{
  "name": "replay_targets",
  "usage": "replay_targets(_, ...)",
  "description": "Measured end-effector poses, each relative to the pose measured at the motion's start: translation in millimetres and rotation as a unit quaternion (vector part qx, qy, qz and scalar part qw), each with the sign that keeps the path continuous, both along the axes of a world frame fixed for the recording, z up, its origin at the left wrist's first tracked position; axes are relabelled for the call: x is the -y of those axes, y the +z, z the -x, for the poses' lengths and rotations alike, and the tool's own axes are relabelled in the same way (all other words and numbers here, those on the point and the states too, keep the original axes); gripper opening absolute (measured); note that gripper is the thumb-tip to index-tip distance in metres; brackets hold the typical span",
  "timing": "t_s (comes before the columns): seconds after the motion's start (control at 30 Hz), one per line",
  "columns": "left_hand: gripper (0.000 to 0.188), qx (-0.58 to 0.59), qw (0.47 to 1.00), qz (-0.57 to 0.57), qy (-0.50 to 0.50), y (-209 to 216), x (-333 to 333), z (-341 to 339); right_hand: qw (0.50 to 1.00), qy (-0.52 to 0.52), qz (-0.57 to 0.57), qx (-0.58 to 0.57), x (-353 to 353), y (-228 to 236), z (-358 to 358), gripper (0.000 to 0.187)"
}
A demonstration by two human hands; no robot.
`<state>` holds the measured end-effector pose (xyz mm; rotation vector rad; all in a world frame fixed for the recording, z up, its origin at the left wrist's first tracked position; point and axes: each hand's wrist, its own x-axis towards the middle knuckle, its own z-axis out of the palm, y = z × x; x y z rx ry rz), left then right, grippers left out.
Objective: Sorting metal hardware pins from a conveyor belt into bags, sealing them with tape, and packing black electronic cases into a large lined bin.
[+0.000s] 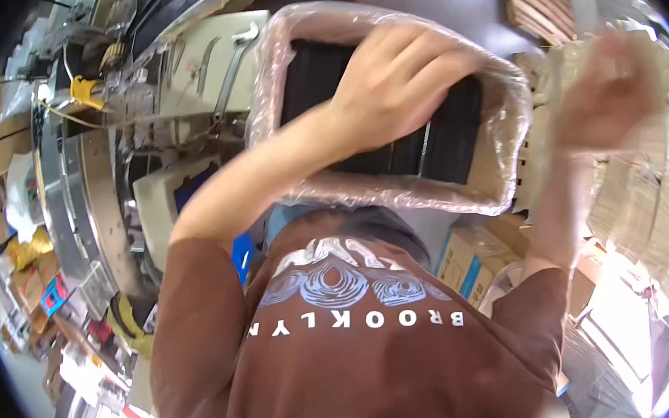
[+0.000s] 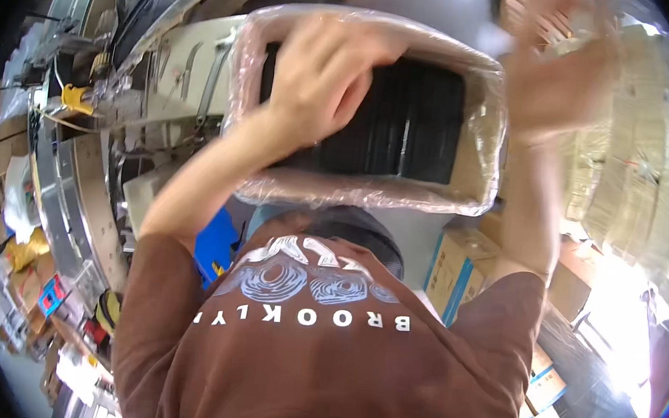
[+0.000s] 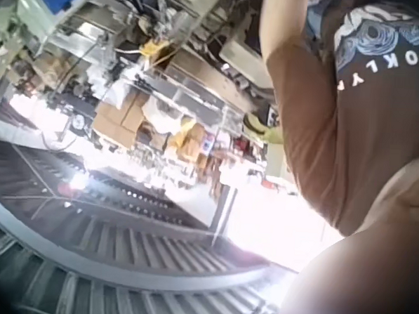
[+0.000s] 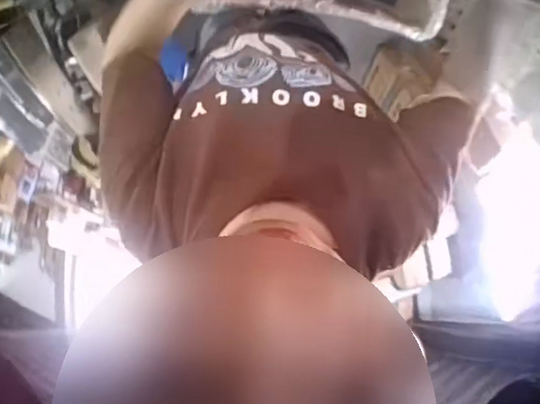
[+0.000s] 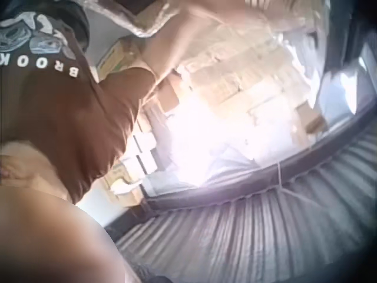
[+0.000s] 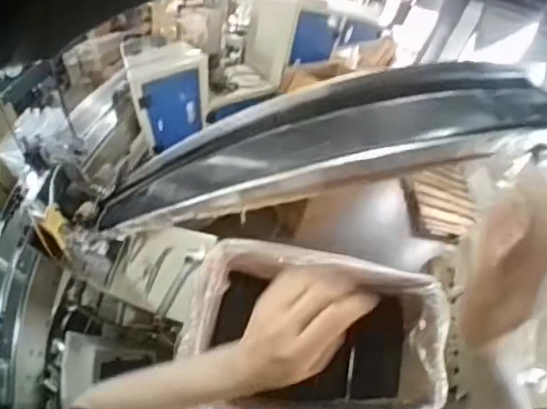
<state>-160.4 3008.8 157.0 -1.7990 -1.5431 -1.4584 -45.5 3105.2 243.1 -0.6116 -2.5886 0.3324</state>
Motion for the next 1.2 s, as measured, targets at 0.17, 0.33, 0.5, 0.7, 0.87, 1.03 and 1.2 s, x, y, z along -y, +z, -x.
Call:
replay_targets(0.17, 0.069, 0.013, 0.807, 0.589, 0.049, -138.4, 142.6, -69.8, 0.943, 0.174, 0.139, 0.247, 24.7, -259.2, -29.9, 0.068)
replay_targets(0.33, 0.069, 0.148, 0.737, 0.655, -0.074, -113.8, 180.9, -79.0, 0.914, 0.219, 0.057, 0.337, 78.5, -321.7, -30.8, 0.095)
replay_targets(0.5, 0.054, 0.156, 0.774, 0.612, -0.048, -103.7, 188.2, -79.1, 0.911, 0.194, 0.009, 0.365, 103.6, -326.8, -34.3, 0.088)
replay_targets(0.7, 0.055, 0.176, 0.738, 0.649, -0.059, -99.6, 177.2, -77.7, 0.917, 0.157, -0.021, 0.366, 107.5, -355.3, -38.0, 0.085)
replay_targets(0.87, 0.061, 0.250, 0.724, 0.640, -0.059, -96.8, 169.1, -65.1, 0.905, 0.141, 0.054, 0.397, 76.6, -302.7, -21.3, 0.073)
replay_targets(1.03, 0.056, 0.598, 0.525, 0.559, -0.235, -105.0, 127.5, -24.3, 0.541, 0.177, 0.821, 0.043, 18.8, -184.3, -8.3, 0.074)
replay_targets(1.2, 0.038, 0.863, 0.263, 0.112, -0.416, -50.7, 65.3, -34.4, 0.402, 0.232, 0.874, -0.141, 35.4, -123.0, -2.0, 0.085)
